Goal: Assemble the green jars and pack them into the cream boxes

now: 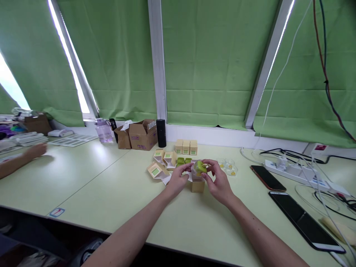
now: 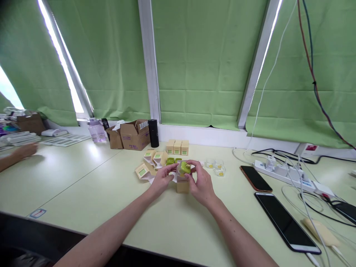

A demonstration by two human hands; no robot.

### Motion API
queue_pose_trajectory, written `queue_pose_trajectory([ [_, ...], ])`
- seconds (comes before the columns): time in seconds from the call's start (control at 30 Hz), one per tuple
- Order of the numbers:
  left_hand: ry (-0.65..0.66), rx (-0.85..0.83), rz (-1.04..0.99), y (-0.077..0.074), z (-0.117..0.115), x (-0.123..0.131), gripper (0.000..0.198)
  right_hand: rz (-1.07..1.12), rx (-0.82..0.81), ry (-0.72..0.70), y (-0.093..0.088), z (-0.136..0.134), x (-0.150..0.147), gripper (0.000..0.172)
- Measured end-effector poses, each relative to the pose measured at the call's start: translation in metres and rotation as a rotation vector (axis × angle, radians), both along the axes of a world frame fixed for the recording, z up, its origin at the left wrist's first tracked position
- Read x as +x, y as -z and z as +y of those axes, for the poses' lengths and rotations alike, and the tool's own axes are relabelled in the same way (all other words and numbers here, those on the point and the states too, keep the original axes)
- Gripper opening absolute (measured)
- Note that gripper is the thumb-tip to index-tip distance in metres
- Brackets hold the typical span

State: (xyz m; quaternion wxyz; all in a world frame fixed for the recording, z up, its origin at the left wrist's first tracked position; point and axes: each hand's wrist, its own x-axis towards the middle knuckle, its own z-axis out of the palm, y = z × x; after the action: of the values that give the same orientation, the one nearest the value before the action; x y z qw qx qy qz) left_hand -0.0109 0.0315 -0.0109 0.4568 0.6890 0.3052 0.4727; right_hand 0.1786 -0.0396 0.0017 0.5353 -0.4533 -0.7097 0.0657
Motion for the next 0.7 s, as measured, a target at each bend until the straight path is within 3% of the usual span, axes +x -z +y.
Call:
queue_pose_trajectory([
  [0.33, -0.009, -0.007, 0.021, 0.0016, -0.0009, -0.0014, 0.066, -0.142, -0.04, 0.055, -0.0021, -0.0018, 0.006, 0.038],
  [0.7, -0.037, -0.006, 0.05, 0.0007, -0.0035, -0.0002, 0.067, -0.206, -0.07, 0.042, -0.0017, -0.0027, 0.0048, 0.029],
])
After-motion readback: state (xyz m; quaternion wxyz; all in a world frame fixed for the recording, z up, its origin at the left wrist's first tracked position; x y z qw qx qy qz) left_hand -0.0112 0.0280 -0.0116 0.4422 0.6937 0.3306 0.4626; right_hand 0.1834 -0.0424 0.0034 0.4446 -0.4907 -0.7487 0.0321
